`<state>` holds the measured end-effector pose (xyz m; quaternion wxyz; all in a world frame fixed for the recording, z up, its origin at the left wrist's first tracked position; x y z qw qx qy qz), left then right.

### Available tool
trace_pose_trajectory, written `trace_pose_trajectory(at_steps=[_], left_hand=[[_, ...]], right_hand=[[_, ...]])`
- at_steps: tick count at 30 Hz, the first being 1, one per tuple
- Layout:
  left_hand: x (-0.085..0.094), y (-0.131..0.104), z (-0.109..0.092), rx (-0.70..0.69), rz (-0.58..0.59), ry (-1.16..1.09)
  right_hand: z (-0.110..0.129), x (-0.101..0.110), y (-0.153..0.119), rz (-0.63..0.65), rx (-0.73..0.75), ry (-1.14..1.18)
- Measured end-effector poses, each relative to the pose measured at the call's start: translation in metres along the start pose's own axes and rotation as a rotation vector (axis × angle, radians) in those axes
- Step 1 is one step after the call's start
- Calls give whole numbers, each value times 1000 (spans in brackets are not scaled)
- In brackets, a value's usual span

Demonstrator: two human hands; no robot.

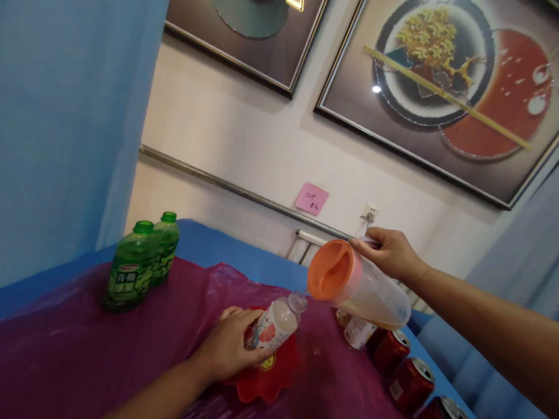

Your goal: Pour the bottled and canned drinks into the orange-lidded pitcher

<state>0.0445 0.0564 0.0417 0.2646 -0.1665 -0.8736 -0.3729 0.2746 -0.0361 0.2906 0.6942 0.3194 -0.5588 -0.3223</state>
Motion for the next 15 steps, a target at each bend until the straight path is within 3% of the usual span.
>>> trace_pose_trajectory(at_steps=[15], left_hand=[[-1,-2,2,-5,1,-20]], right_hand=[[3,0,0,3,15,15]])
Point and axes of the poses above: each hand's wrist, its own y-axis towards the middle knuckle, its own x-axis out of the back of the hand, z = x × y, the point moved 8 cm from there along y, towards the middle knuckle, and after that the axes turned 15 degrees about -z, right-handed, at the moved point
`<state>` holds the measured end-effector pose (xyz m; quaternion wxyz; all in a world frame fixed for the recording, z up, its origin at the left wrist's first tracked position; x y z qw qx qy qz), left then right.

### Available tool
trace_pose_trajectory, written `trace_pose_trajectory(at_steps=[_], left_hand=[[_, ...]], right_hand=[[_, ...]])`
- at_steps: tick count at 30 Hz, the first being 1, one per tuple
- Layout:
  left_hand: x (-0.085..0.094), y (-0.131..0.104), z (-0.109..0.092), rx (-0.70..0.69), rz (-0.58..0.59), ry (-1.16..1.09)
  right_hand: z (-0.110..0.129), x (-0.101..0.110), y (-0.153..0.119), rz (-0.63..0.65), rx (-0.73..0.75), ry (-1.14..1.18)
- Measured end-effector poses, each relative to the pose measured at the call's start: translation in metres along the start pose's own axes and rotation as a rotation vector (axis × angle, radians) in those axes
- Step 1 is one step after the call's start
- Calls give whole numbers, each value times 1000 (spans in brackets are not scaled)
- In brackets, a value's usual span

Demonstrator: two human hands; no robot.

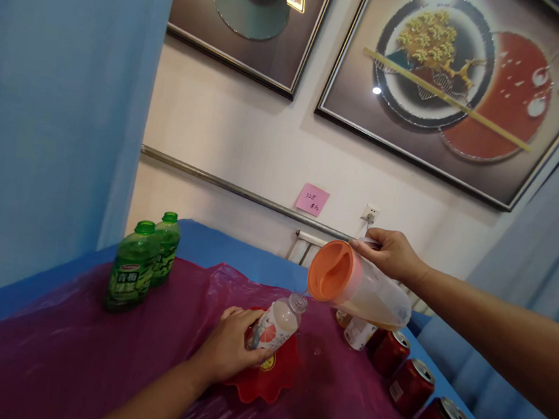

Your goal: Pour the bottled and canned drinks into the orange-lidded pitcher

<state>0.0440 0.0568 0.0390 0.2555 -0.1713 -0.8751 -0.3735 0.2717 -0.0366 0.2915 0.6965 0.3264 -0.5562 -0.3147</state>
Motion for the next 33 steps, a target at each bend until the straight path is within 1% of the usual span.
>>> trace_pose_trajectory(at_steps=[8,27,33], left_hand=[[4,0,-6,18,1,-4],[3,0,-3,8,-11,7],[4,0,-5,12,1,5]], right_hand=[[1,1,0,-14,5,-23],[1,0,0,3,1,-11],[1,1,0,-1,11,-9]])
Point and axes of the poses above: each hand's wrist, its own y-axis towards the middle knuckle, its own x-axis out of the back of the hand, z = x × y, the point moved 8 cm from there along y, towards the middle knuckle, and after that the axes turned 15 degrees about -z, right-handed, at the moved point
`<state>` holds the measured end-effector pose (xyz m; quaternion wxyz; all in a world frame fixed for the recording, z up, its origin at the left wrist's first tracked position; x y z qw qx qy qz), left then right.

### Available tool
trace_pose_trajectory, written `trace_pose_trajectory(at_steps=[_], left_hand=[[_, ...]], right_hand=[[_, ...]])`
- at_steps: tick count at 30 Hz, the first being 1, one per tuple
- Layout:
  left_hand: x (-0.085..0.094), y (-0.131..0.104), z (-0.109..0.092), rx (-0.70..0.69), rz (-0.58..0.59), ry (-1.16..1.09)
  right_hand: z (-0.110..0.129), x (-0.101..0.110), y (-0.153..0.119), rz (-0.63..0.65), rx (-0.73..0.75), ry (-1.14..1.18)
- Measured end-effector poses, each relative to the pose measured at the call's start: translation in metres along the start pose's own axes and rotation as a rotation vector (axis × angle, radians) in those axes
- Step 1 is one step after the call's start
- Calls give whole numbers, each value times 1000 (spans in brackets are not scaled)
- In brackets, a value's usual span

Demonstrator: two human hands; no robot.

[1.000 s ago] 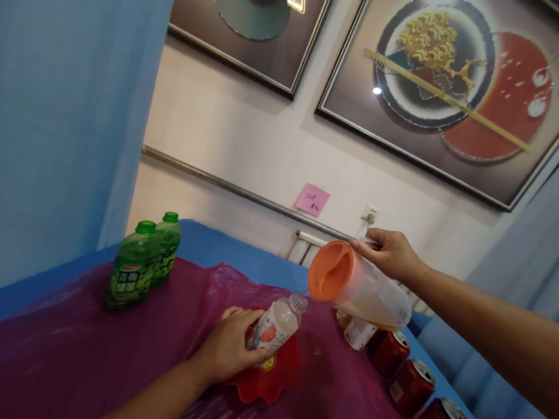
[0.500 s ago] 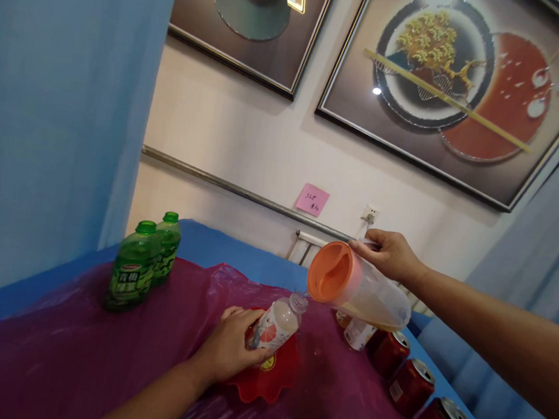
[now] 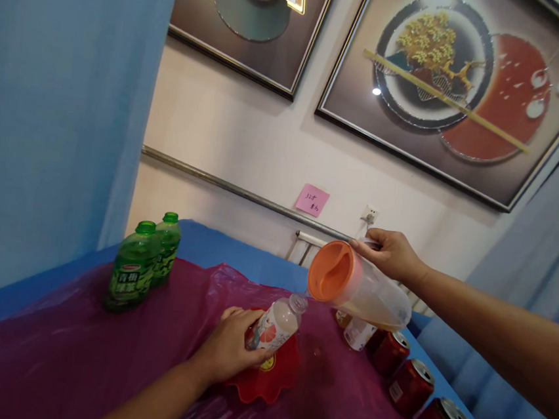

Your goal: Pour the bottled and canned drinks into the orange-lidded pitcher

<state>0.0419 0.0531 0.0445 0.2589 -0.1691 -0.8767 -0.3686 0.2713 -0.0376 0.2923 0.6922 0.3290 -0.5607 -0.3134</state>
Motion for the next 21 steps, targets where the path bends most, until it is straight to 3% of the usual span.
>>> trace_pose_trajectory(at_steps=[21], left_hand=[[-4,0,4,-6,2,5]], right_hand=[[0,4,2,-6,0,3]])
Point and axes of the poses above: each hand's wrist, its own y-axis towards the middle knuckle, its own x-axis out of the back of the hand, z = x × y, the point moved 8 cm from there along y, towards the middle knuckle, and after that the axes turned 15 degrees about -z, right-handed, at the moved point
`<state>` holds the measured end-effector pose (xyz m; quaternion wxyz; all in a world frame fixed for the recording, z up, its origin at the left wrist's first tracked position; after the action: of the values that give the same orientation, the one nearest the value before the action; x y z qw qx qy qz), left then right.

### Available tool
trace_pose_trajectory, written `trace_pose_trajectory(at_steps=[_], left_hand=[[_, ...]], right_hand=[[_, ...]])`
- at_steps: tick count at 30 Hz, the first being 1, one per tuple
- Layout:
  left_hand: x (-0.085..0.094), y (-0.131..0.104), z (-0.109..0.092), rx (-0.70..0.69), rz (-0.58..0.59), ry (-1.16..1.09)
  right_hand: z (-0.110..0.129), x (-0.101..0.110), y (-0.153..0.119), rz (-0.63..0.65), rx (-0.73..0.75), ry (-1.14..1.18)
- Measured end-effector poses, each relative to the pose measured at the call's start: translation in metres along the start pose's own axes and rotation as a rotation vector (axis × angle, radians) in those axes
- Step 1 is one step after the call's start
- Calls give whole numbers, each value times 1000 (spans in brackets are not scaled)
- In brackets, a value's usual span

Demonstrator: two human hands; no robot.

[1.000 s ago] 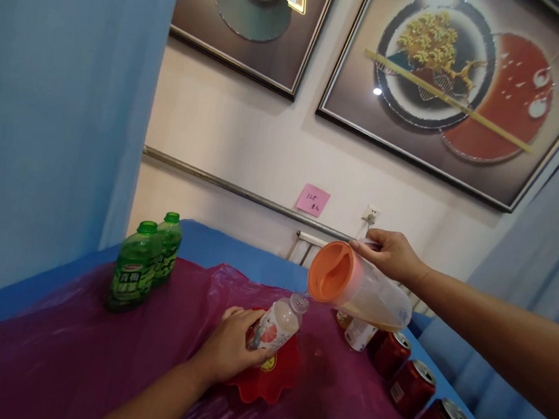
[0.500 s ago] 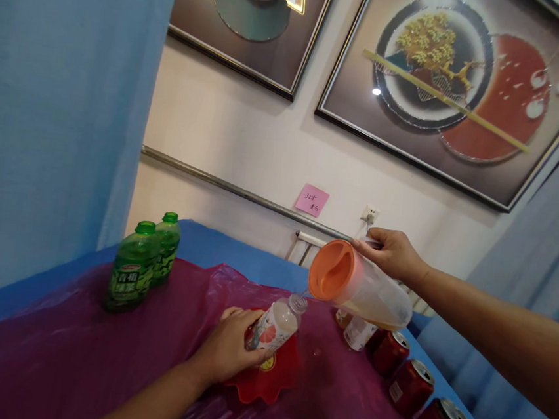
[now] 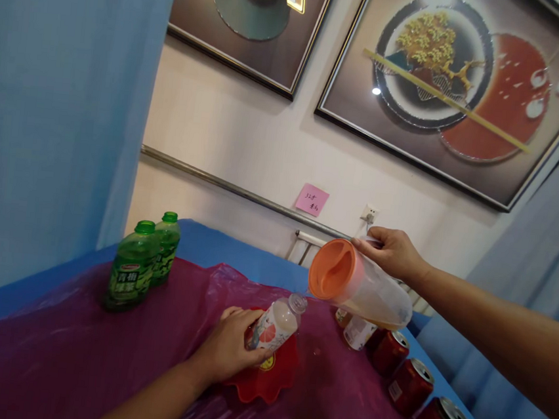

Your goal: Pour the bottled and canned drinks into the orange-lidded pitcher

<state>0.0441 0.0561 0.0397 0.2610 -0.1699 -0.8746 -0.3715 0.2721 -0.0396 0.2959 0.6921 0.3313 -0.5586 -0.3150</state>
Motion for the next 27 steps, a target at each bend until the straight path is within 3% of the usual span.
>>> trace_pose_trajectory(at_steps=[27], left_hand=[[2,0,-3,15,1,-23]], right_hand=[[3,-2,-1,13,11,-30]])
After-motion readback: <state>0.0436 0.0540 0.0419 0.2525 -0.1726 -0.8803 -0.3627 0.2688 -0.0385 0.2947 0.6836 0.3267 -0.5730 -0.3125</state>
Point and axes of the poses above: each hand's wrist, its own y-axis towards the middle knuckle, its own x-axis out of the back of the hand, z = x × y, the point moved 8 cm from there along y, towards the middle knuckle, and after that the axes turned 15 degrees about -z, right-handed, at the moved point
